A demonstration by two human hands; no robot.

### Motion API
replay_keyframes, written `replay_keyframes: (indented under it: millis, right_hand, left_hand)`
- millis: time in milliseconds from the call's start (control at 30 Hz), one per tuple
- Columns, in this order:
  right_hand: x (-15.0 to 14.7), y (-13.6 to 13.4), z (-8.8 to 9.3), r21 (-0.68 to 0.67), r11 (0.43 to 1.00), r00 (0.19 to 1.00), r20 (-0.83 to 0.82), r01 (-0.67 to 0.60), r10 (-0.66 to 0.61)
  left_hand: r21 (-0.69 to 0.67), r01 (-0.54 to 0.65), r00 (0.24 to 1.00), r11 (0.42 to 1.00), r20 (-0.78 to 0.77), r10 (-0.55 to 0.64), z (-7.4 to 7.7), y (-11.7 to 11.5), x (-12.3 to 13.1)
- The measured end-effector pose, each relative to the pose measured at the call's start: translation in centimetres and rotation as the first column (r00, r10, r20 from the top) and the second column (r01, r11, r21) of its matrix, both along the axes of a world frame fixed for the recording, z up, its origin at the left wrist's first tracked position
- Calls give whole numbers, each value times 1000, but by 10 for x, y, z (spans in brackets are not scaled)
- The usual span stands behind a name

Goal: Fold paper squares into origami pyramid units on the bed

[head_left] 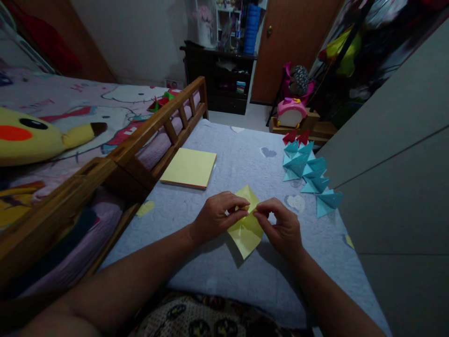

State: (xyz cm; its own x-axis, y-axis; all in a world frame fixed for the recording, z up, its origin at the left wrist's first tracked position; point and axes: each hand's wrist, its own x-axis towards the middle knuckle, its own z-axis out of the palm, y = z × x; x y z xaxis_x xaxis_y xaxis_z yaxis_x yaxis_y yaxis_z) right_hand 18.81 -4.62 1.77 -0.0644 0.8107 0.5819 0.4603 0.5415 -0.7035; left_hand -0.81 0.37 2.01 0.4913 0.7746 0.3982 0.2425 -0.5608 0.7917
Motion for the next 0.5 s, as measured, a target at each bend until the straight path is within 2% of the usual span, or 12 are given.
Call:
replay_keyframes:
  millis: [500]
  right_hand:
    - [-5, 0, 2, -3, 999, 998, 46, 32, -31]
  left_hand:
    - [-140, 72, 995, 988, 79, -61, -1, 3, 4]
